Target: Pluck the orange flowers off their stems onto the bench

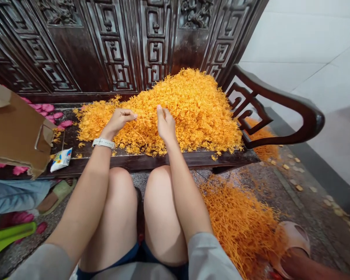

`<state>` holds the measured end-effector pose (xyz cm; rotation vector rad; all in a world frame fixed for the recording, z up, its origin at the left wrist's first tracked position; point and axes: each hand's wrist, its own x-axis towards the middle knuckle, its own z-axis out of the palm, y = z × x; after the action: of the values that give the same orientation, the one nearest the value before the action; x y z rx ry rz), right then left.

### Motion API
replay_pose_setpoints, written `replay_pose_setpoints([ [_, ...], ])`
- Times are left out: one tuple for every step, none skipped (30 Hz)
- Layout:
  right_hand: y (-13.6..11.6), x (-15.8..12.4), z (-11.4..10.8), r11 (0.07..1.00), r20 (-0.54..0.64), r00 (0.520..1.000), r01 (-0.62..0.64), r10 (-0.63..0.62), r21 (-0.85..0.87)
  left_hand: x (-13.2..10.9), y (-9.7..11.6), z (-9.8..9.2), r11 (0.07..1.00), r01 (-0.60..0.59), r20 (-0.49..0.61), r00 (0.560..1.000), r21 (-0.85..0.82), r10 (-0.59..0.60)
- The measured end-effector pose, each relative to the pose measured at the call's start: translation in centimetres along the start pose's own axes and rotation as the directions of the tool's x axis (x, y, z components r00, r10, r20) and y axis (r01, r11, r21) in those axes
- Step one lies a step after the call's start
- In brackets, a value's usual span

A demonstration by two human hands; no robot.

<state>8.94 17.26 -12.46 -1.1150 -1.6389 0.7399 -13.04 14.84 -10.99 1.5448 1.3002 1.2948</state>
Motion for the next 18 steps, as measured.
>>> replay_pose_setpoints([
  [-0.3, -0.2, 0.0, 1.000, 0.007, 1.000, -0.016, 0.016, 0.019, -0.1, 0.2, -0.1, 1.000, -0.002, 0.063, 0.998, 0.006, 0.001],
  [-0.6, -0.3, 0.0, 0.998, 0.015, 0.999, -0.043, 0.043, 0.041, -0.1, 0.4, -0.1, 1.000, 0.002, 0.122, 0.992, 0.012, -0.004],
  [-0.9, -0.5, 0.1, 0.996, 0.036, 0.997, -0.063, 0.061, 0.065, -0.2, 0.6, 0.0, 1.000, 0.009, 0.179, 0.984, 0.018, -0.012],
  [-1.1, -0.7, 0.1, 0.995, 0.086, 0.995, -0.057, 0.049, 0.086, -0.2, 0.9, 0.0, 1.000, 0.017, 0.232, 0.972, 0.026, -0.022],
  [-1.3, -0.8, 0.2, 0.994, 0.142, 0.990, -0.037, 0.022, 0.106, -0.3, 1.1, 0.1, 0.999, 0.022, 0.282, 0.959, 0.036, -0.031],
  [-1.4, -1.0, 0.4, 0.992, 0.197, 0.980, -0.011, -0.014, 0.123, -0.3, 1.2, 0.3, 0.999, 0.023, 0.327, 0.944, 0.047, -0.037],
  [-1.6, -1.1, 0.5, 0.991, 0.251, 0.967, 0.020, -0.053, 0.135, -0.3, 1.3, 0.4, 0.998, 0.018, 0.368, 0.929, 0.054, -0.037],
  [-1.7, -1.2, 0.6, 0.989, 0.301, 0.949, 0.050, -0.091, 0.141, -0.3, 1.4, 0.5, 0.998, 0.010, 0.403, 0.915, 0.054, -0.031],
  [-1.8, -1.3, 0.7, 0.987, 0.343, 0.932, 0.072, -0.119, 0.145, -0.2, 1.4, 0.6, 0.999, 0.001, 0.430, 0.903, 0.045, -0.020],
  [-1.8, -1.3, 0.8, 0.986, 0.372, 0.918, 0.084, -0.133, 0.147, -0.2, 1.4, 0.7, 1.000, -0.008, 0.447, 0.894, 0.028, -0.005],
  [-1.8, -1.3, 0.8, 0.985, 0.386, 0.912, 0.088, -0.138, 0.146, -0.2, 1.5, 0.7, 1.000, -0.015, 0.452, 0.892, 0.005, 0.011],
  [-1.8, -1.3, 0.9, 0.986, 0.384, 0.913, 0.091, -0.140, 0.142, -0.2, 1.5, 0.7, 1.000, -0.021, 0.448, 0.894, -0.018, 0.027],
  [-1.7, -1.2, 0.9, 0.986, 0.372, 0.917, 0.098, -0.143, 0.137, -0.3, 1.6, 0.6, 0.999, -0.027, 0.440, 0.897, -0.035, 0.040],
  [-1.6, -1.1, 0.9, 0.985, 0.358, 0.922, 0.108, -0.149, 0.132, -0.3, 1.6, 0.5, 0.999, -0.032, 0.432, 0.901, -0.042, 0.047],
  [-1.5, -1.1, 0.9, 0.985, 0.348, 0.924, 0.119, -0.157, 0.128, -0.4, 1.7, 0.4, 0.999, -0.036, 0.423, 0.905, -0.037, 0.048],
  [-1.4, -1.1, 0.9, 0.984, 0.345, 0.924, 0.130, -0.164, 0.120, -0.5, 1.7, 0.3, 0.999, -0.038, 0.416, 0.908, -0.021, 0.044],
  [-1.4, -1.0, 0.8, 0.985, 0.348, 0.922, 0.139, -0.168, 0.107, -0.6, 1.6, 0.2, 0.999, -0.042, 0.407, 0.913, 0.003, 0.037],
  [-1.4, -1.0, 0.8, 0.985, 0.352, 0.921, 0.148, -0.168, 0.083, -0.6, 1.4, 0.1, 0.998, -0.047, 0.399, 0.917, 0.034, 0.030],
])
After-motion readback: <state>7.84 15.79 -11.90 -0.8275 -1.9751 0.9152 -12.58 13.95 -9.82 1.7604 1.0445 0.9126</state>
